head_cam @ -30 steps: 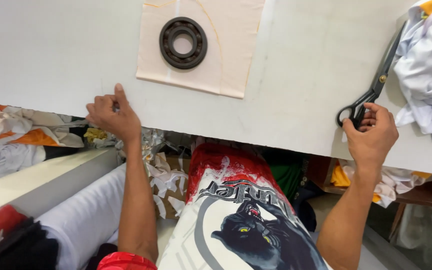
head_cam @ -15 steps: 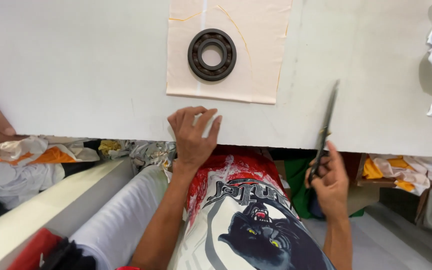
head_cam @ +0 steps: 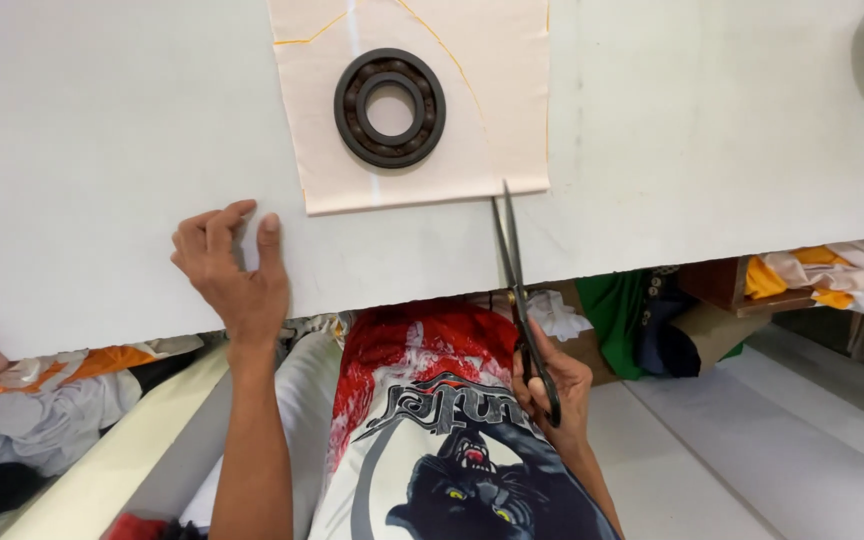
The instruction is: Folding fabric and cutting it along a marked pattern using scissors and a circular weight for stability.
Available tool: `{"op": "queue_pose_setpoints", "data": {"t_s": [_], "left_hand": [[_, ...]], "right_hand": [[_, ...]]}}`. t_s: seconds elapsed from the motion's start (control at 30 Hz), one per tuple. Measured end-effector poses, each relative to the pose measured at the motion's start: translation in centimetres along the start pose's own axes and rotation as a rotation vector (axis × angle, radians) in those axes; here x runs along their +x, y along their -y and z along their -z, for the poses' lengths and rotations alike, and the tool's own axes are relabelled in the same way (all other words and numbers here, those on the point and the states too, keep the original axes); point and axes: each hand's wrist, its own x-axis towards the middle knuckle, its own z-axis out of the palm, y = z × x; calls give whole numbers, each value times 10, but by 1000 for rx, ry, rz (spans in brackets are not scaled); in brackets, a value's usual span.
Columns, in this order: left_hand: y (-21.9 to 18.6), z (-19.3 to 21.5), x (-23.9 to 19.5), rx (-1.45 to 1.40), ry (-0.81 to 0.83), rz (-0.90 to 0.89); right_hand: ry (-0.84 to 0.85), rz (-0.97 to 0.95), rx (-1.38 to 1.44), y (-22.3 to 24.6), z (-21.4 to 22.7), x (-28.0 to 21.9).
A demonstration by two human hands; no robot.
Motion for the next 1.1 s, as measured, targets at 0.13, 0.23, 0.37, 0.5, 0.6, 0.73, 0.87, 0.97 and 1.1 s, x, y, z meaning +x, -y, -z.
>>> {"op": "queue_pose_setpoints", "data": {"t_s": [0.13, 0.23, 0.37, 0.5, 0.6, 0.73, 0.87, 0.97, 1.1], "left_hand": [[1, -4, 1, 34, 10, -7], [4, -3, -1, 4, -12, -32], [5, -1, -2, -13, -24, -29], [4, -1, 1, -34, -31, -33], [-2, 1, 2, -58, -33, -38], [-4, 1, 5, -71, -30, -32], [-13, 7, 4, -169, -31, 27], [-45, 17, 13, -322, 18, -8], [-138, 56, 37, -656, 257, -395]], "right_hand": [[-26, 27, -28, -6, -8, 1], [-53, 47, -143, -9, -12, 2], [-92, 37, -175, -10, -6, -2], [-91, 23, -188, -6, -4, -2], [-90, 27, -135, -4, -7, 2], [-83, 29, -201, 1, -8, 7], [-96, 12, -264, 9, -19, 5], [-119, 13, -313, 12, -25, 4], [-78, -103, -380, 25, -32, 0]]}}
